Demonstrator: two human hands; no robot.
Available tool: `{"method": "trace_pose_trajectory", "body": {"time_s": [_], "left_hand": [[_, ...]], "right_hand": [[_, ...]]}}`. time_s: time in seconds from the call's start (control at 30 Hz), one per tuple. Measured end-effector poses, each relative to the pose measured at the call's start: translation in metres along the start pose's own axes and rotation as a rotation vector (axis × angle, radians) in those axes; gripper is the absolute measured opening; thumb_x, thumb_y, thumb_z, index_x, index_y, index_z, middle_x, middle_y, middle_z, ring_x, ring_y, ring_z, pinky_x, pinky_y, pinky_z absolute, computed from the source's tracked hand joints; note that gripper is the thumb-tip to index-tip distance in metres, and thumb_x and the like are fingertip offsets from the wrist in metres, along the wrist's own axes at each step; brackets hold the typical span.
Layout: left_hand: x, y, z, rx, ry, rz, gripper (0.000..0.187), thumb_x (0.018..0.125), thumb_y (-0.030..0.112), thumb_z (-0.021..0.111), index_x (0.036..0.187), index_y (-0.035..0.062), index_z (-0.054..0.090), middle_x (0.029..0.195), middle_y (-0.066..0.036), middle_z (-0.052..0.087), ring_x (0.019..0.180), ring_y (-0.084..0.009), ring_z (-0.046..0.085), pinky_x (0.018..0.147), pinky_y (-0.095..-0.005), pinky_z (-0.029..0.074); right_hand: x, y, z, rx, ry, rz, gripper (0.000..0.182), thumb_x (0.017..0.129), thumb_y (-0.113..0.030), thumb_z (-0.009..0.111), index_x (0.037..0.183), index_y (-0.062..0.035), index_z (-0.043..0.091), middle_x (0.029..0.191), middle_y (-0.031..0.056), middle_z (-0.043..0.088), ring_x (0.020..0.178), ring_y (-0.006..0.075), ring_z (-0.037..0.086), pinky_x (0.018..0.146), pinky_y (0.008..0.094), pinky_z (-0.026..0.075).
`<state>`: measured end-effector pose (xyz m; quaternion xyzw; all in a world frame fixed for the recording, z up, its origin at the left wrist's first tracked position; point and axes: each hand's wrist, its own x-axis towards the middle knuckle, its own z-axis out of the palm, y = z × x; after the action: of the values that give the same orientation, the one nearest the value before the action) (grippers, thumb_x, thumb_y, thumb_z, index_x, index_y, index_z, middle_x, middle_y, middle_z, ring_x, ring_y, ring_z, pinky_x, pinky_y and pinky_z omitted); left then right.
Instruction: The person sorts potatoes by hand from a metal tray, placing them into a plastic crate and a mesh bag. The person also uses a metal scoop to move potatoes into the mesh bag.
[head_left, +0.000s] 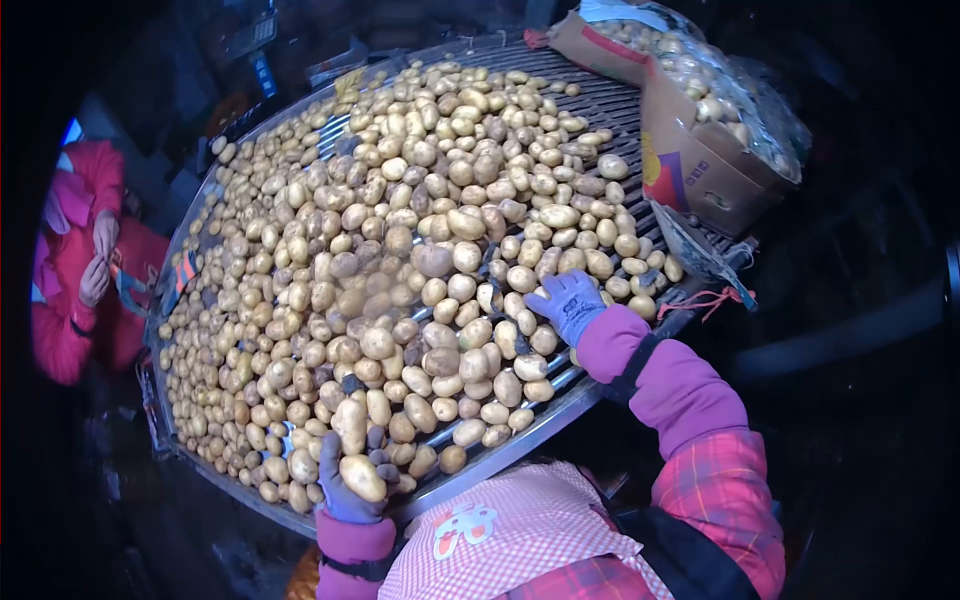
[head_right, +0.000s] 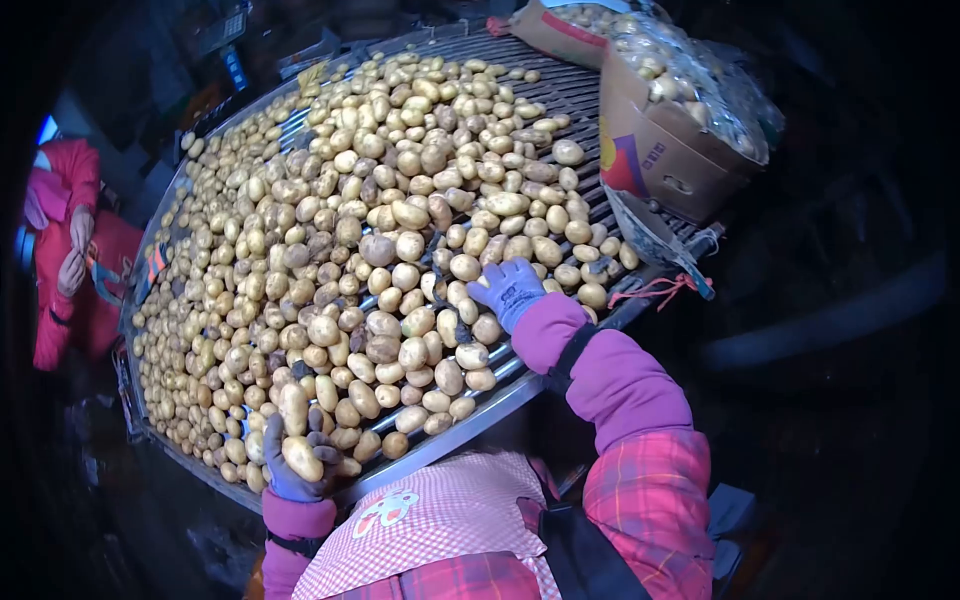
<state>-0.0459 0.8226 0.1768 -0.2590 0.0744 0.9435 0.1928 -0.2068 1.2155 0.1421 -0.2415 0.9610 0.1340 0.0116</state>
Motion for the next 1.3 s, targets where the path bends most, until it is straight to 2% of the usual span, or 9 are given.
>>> {"method": "trace_pose_trajectory", "body": {"time_s": [0.13,0.2,0.4,0.5,0.67,0.83,0.93,1.2,1.3], "left_hand": [[0.009,-0.011,0.008,0.014,0.013,0.018,0.054,0.093,0.051,0.045,0.131,0.0135,0.049,0.113,-0.014,0.061,0.076,-0.0233,0.057,0.06,-0.0332,0.048],[0.009,-0.014,0.015,0.004,0.012,0.043,0.054,0.093,0.051,0.047,0.13,0.0125,0.05,0.112,-0.014,0.061,0.076,-0.024,0.059,0.061,-0.0338,0.049],[0.006,-0.013,0.014,-0.125,0.001,-0.028,0.056,0.091,0.053,0.05,0.129,0.0117,0.051,0.112,-0.016,0.061,0.079,-0.0272,0.064,0.067,-0.037,0.053],[0.006,-0.007,-0.003,-0.158,-0.119,-0.021,0.059,0.09,0.055,0.049,0.134,0.0147,0.049,0.123,-0.016,0.056,0.098,-0.0309,0.062,0.08,-0.0453,0.052],[0.005,-0.007,-0.008,-0.188,-0.13,0.028,0.063,0.091,0.057,0.043,0.141,0.0171,0.042,0.137,-0.016,0.046,0.123,-0.0354,0.047,0.095,-0.0549,0.042],[0.004,-0.008,-0.004,-0.258,-0.276,-0.004,0.066,0.09,0.06,0.04,0.146,0.0234,0.034,0.144,-0.019,0.039,0.128,-0.0407,0.041,0.095,-0.0561,0.04],[0.011,-0.012,-0.01,-0.308,-0.417,-0.026,0.067,0.093,0.06,0.036,0.147,0.0206,0.031,0.147,-0.019,0.034,0.134,-0.0424,0.034,0.101,-0.0607,0.033],[-0.012,-0.004,-0.016,-0.318,-0.54,0.015,0.063,0.095,0.052,0.039,0.146,0.016,0.032,0.149,-0.018,0.031,0.135,-0.0395,0.033,0.11,-0.0564,0.026],[-0.033,0.002,-0.023,-0.365,-0.645,0.107,0.063,0.096,0.05,0.038,0.145,0.0111,0.033,0.149,-0.018,0.032,0.137,-0.0352,0.031,0.113,-0.0515,0.025]], "right_hand": [[0.013,0.018,-0.053,0.191,-0.173,-0.009,0.047,0.08,-0.024,0.062,0.126,-0.0226,0.053,0.11,0.009,0.059,0.09,0.0231,0.058,0.083,0.0378,0.045],[0.006,0.017,-0.074,1.658,-0.097,0.336,0.047,0.092,-0.029,0.054,0.136,-0.0143,0.048,0.112,0.0095,0.063,0.076,0.0166,0.061,0.071,0.0317,0.05],[0.003,-0.027,-0.097,2.396,-0.229,0.244,0.044,0.099,-0.03,0.046,0.138,-0.0097,0.044,0.109,0.0142,0.062,0.074,0.016,0.061,0.07,0.0295,0.053],[0.013,-0.049,-0.083,2.559,-0.297,0.186,0.041,0.099,-0.03,0.047,0.135,-0.0114,0.046,0.121,0.0131,0.056,0.097,0.0196,0.059,0.075,0.0316,0.055],[0.021,-0.089,-0.1,2.249,-0.231,0.157,0.037,0.099,-0.021,0.048,0.135,-0.0103,0.045,0.128,0.0088,0.049,0.11,0.0214,0.056,0.086,0.0358,0.055],[0.029,-0.116,-0.112,1.94,-0.296,-0.101,0.059,0.099,-0.048,0.035,0.142,-0.0071,0.033,0.134,0.0118,0.047,0.119,0.0254,0.052,0.092,0.0397,0.051],[0.037,-0.14,-0.116,2.285,-0.545,-0.044,0.08,0.092,-0.064,0.039,0.146,-0.0056,0.027,0.145,0.0151,0.036,0.132,0.026,0.039,0.109,0.0407,0.035],[0.045,-0.19,-0.141,2.234,-0.808,-0.163,0.077,0.094,-0.058,0.042,0.146,-0.0035,0.025,0.15,0.0157,0.03,0.137,0.0264,0.033,0.114,0.0404,0.027],[0.05,-0.216,-0.157,1.721,-0.789,-0.41,0.064,0.097,-0.037,0.047,0.147,-0.0029,0.025,0.147,0.013,0.034,0.136,0.0235,0.034,0.111,0.0378,0.029]]}}
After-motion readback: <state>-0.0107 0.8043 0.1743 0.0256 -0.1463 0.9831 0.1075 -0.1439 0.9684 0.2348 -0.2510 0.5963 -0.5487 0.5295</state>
